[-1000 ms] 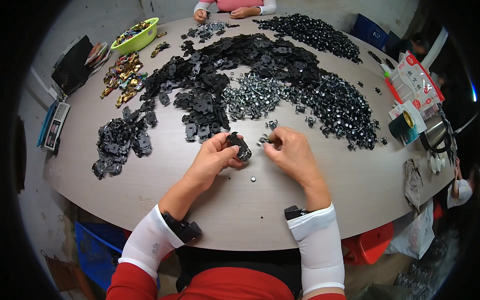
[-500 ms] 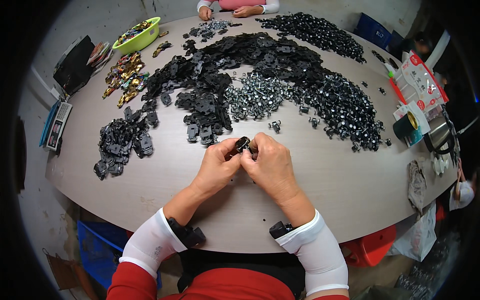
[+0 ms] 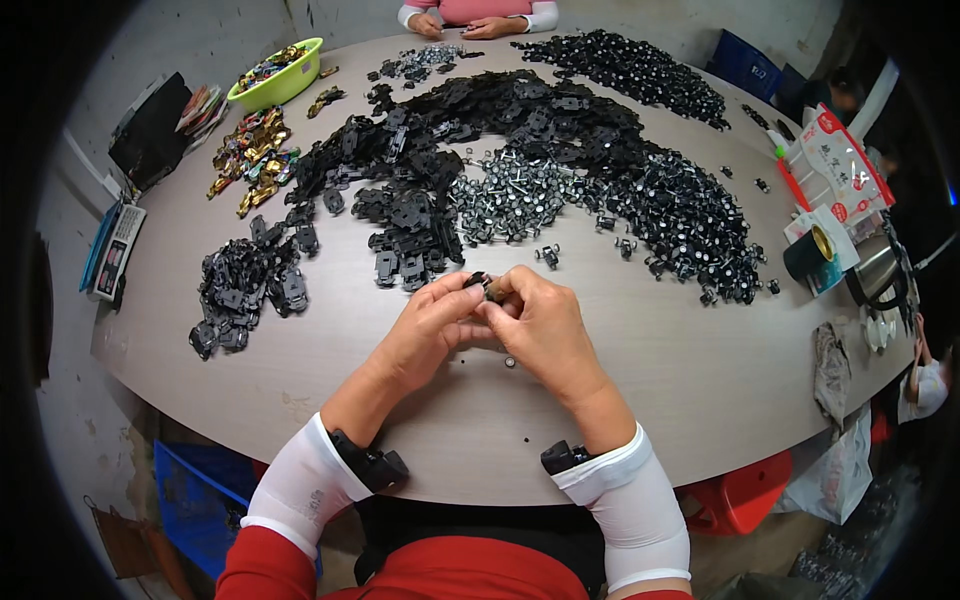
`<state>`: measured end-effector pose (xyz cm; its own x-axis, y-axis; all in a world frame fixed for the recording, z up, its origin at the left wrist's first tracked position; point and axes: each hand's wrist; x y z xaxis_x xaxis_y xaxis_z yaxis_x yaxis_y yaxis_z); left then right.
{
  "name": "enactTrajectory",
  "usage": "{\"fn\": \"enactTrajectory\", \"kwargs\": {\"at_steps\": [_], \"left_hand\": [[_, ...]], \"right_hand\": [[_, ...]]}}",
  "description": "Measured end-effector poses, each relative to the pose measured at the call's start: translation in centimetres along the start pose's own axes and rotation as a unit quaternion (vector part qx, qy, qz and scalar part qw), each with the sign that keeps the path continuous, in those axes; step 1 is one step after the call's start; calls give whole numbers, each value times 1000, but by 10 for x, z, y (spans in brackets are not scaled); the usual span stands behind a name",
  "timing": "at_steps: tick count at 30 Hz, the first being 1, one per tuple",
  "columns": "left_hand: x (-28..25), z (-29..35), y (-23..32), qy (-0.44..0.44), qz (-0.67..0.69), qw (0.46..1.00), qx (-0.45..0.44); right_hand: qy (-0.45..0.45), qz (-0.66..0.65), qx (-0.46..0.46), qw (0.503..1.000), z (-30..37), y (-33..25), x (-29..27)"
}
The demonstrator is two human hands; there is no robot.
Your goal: The person sits at a table and assembles small black plastic components by hand. They repeatedly pick up two separate pieces, align them, and press them together to form a single unit, placing the finished assembly on the table. The process is repetitive, focusing on manual dexterity to join the parts.
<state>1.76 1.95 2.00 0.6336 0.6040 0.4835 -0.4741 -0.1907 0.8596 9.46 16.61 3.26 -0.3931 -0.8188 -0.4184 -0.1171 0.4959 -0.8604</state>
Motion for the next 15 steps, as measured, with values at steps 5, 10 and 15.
{"fn": "enactTrajectory", "kwargs": {"at_steps": [5,10,15], "left_hand": [[-17,-6,-14,71,-99,992,24],[-26,1,15,166,-139,966,144],[-102,46,66,292,-358,863,204]], "right_hand": [[39,-32,47,998,-8,13,-14],[128,128,1,983,-22,69,-35],[66,248,-58,965,-30,56,-21]]}}
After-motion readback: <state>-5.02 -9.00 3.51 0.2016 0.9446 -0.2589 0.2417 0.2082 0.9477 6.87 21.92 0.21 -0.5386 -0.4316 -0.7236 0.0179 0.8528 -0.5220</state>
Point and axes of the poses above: each hand's wrist, its own z-axis away from the middle knuckle, its own x-axis out of the palm, y = z × x, and after that the axes turned 5 degrees about -z, right-handed
